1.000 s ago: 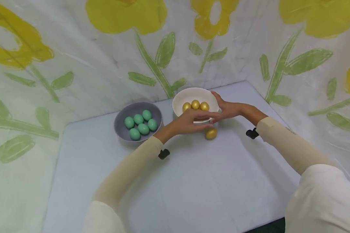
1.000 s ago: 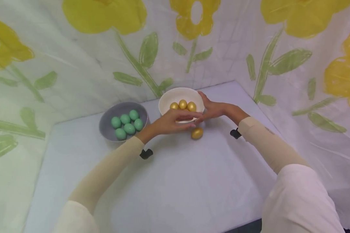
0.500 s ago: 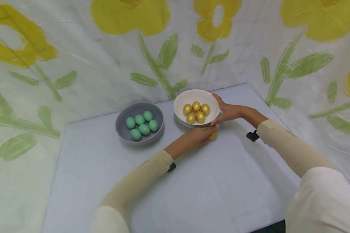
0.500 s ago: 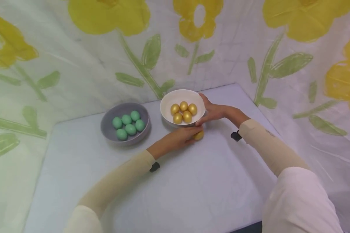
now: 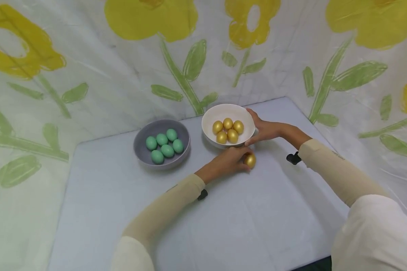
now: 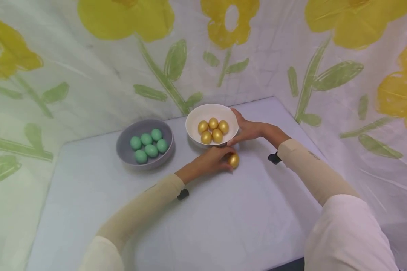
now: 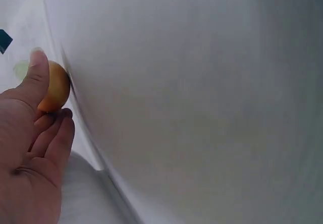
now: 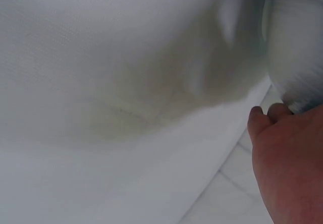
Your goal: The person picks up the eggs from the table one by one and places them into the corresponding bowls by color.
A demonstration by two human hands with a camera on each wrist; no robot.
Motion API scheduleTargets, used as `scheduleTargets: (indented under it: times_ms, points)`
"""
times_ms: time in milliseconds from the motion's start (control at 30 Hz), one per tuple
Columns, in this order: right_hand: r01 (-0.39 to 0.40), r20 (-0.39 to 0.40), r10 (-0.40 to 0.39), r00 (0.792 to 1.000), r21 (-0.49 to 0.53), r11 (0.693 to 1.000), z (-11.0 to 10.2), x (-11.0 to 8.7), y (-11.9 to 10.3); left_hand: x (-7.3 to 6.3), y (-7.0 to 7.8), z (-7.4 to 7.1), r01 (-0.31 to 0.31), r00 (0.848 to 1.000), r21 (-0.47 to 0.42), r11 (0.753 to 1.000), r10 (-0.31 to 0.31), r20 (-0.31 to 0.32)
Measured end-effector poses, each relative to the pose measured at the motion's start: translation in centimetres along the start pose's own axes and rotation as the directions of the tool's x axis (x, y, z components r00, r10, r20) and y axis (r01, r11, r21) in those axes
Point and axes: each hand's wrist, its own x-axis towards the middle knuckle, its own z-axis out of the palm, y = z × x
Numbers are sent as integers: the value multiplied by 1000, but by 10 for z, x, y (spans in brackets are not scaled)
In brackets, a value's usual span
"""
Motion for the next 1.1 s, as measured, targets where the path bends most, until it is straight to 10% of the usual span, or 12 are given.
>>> scheduleTargets:
  times_ms: [433,700,800,967,1100]
  points:
    - [27,8,-28,1000,24,999,0,0,-2,-2,0,4,30,999,-394,919,-13,46]
    - [41,16,-41,999,-5,999,-3,-4,-4,-10,17,-43,7,999,-627,779,26,43]
    - [55,12,-55,998,-6,998,-4,-2,-3,-14,18,-73,-16,1000,-639,769,6,-18]
    - [3,9,-3,1000,7,1000,-2,0,-1,-17,4,-128,11,989,-492,871,-83,-124]
    - [-31,8,31,999,2,1000,0,-1,-3,-18,-9,-159,152,980,-179,972,-171,-99]
